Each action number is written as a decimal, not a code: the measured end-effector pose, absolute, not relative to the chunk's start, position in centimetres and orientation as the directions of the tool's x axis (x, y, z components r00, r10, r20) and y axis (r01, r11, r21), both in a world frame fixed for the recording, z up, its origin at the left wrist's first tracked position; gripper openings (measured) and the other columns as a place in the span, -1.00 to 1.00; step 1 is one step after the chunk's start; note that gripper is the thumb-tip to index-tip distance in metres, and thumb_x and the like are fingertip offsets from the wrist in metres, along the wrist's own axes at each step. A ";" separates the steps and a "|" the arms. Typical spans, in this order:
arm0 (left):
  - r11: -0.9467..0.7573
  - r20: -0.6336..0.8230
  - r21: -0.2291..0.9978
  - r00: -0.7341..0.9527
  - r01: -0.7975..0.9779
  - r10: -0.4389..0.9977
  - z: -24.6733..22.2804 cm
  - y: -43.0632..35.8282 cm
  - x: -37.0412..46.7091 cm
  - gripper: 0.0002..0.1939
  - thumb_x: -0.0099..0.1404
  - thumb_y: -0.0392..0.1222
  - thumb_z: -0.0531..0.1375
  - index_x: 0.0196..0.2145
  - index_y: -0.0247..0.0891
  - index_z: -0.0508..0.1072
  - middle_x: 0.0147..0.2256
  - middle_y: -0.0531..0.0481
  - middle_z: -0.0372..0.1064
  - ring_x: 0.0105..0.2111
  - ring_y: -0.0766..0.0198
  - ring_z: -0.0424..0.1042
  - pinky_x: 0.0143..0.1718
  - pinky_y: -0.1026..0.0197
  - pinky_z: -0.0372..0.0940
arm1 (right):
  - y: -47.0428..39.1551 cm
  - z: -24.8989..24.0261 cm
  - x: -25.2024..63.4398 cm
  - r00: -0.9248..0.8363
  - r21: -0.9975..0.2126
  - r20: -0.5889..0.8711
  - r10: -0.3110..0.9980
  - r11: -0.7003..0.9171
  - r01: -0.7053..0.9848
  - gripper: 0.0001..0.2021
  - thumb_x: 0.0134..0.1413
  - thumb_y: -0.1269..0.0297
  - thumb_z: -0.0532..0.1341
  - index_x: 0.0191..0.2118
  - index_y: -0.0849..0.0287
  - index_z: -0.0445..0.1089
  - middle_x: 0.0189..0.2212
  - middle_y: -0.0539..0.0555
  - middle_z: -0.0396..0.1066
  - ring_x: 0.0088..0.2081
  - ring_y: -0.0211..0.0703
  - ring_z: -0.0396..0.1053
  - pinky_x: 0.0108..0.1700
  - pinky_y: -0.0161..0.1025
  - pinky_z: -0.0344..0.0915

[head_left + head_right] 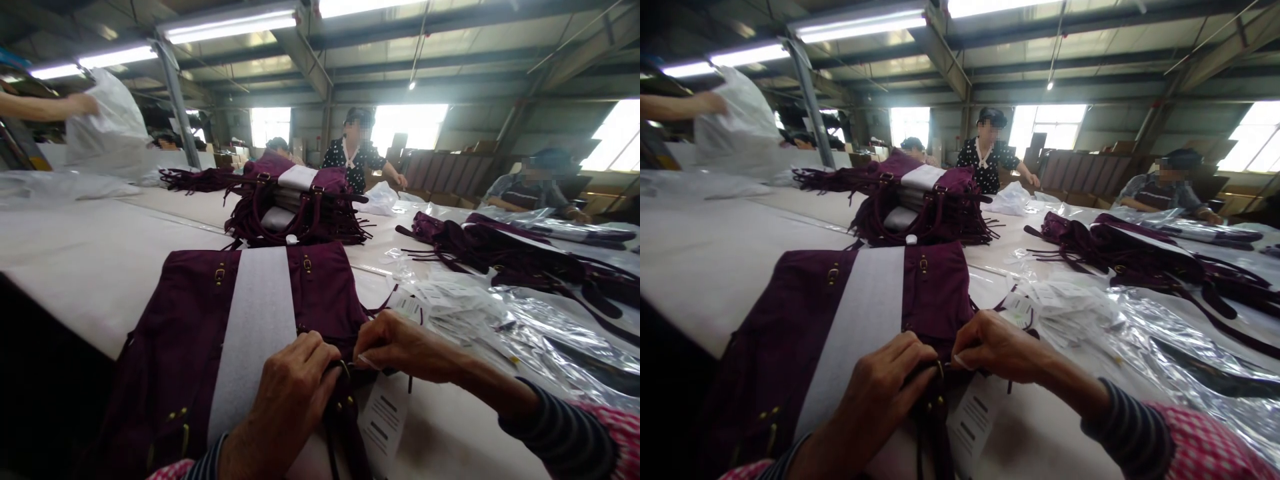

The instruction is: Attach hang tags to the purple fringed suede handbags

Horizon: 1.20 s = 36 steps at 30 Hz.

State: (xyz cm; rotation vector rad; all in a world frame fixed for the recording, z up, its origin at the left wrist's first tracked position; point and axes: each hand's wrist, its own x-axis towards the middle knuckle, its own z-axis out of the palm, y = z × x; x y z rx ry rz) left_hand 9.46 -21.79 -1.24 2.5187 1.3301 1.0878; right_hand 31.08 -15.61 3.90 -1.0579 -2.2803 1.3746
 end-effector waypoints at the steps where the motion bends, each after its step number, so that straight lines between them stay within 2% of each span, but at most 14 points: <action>1: -0.616 0.552 0.387 0.363 0.686 0.751 -1.4 -21.8 9.4 -0.81 0.27 -0.46 0.21 -0.24 -0.20 0.43 -0.32 0.03 0.38 -0.33 0.19 0.42 -0.33 0.19 0.30 | -15.8 3.7 31.0 -0.674 -0.851 -0.138 0.726 0.261 0.455 -0.90 -0.03 0.41 0.26 -0.45 0.30 0.53 -0.55 -0.06 0.28 -0.51 -0.37 0.14 -0.49 -0.39 0.04; 5: -0.614 0.562 0.398 0.348 0.682 0.750 -1.5 -21.9 9.4 -0.82 0.26 -0.47 0.23 -0.27 -0.20 0.43 -0.34 0.04 0.37 -0.35 0.20 0.42 -0.35 0.21 0.28 | -16.5 2.6 30.4 -0.613 -0.882 -0.147 0.776 0.178 0.437 -0.93 -0.09 0.45 0.25 -0.46 0.28 0.50 -0.60 -0.08 0.29 -0.57 -0.37 0.18 -0.56 -0.42 0.05; 11: -0.595 0.539 0.442 0.331 0.672 0.774 -1.4 -21.9 9.6 -0.81 0.24 -0.50 0.23 -0.35 -0.23 0.40 -0.37 0.05 0.36 -0.39 0.24 0.39 -0.39 0.24 0.24 | -16.8 2.5 29.6 -0.605 -0.943 -0.211 0.768 0.003 0.333 -0.93 -0.10 0.43 0.28 -0.43 0.31 0.51 -0.59 -0.04 0.38 -0.58 -0.36 0.25 -0.54 -0.43 0.17; 19: -0.588 0.472 0.574 0.357 0.570 0.806 -1.8 -22.4 9.0 -0.79 0.24 -0.51 0.23 -0.25 -0.24 0.45 -0.28 0.02 0.41 -0.24 0.20 0.40 -0.21 0.20 0.31 | -17.0 1.7 28.9 -0.593 -0.950 -0.270 0.758 -0.110 0.292 -0.92 -0.13 0.42 0.30 -0.43 0.26 0.40 -0.66 -0.10 0.33 -0.65 -0.39 0.22 -0.59 -0.46 0.15; 22: -0.569 0.452 0.572 0.352 0.591 0.820 -1.8 -22.2 8.9 -0.80 0.22 -0.49 0.26 -0.26 -0.25 0.46 -0.28 0.01 0.41 -0.24 0.18 0.40 -0.22 0.18 0.33 | -17.0 1.8 28.7 -0.614 -0.954 -0.269 0.742 -0.116 0.278 -0.89 -0.14 0.44 0.30 -0.41 0.24 0.36 -0.65 -0.13 0.31 -0.64 -0.41 0.21 -0.60 -0.47 0.14; 28: -0.669 0.501 0.423 0.457 0.612 0.735 -1.9 -21.9 8.9 -0.85 0.29 -0.45 0.22 -0.26 -0.23 0.45 -0.29 0.02 0.39 -0.26 0.18 0.37 -0.27 0.19 0.32 | -16.7 1.6 28.7 -0.643 -0.960 -0.274 0.715 -0.160 0.231 -0.80 -0.15 0.48 0.29 -0.31 0.23 0.35 -0.57 -0.12 0.35 -0.61 -0.41 0.20 -0.59 -0.47 0.16; 33: -0.769 0.604 0.077 0.584 0.634 0.542 -2.0 -21.8 8.4 -0.90 0.36 -0.42 0.15 -0.27 -0.29 0.43 -0.35 -0.01 0.37 -0.36 0.16 0.31 -0.36 0.12 0.24 | -16.7 1.4 29.0 -0.645 -0.956 -0.293 0.706 -0.225 0.188 -0.78 -0.16 0.45 0.32 -0.30 0.23 0.34 -0.57 -0.12 0.34 -0.61 -0.42 0.18 -0.58 -0.48 0.15; 36: -0.793 0.644 -0.075 0.636 0.605 0.425 -1.7 -21.7 8.3 -0.92 0.36 -0.42 0.14 -0.26 -0.34 0.44 -0.38 -0.03 0.37 -0.37 0.15 0.31 -0.36 0.10 0.21 | -16.9 1.5 29.0 -0.649 -0.953 -0.300 0.699 -0.252 0.168 -0.77 -0.17 0.44 0.33 -0.31 0.23 0.33 -0.60 -0.13 0.32 -0.63 -0.43 0.17 -0.58 -0.48 0.13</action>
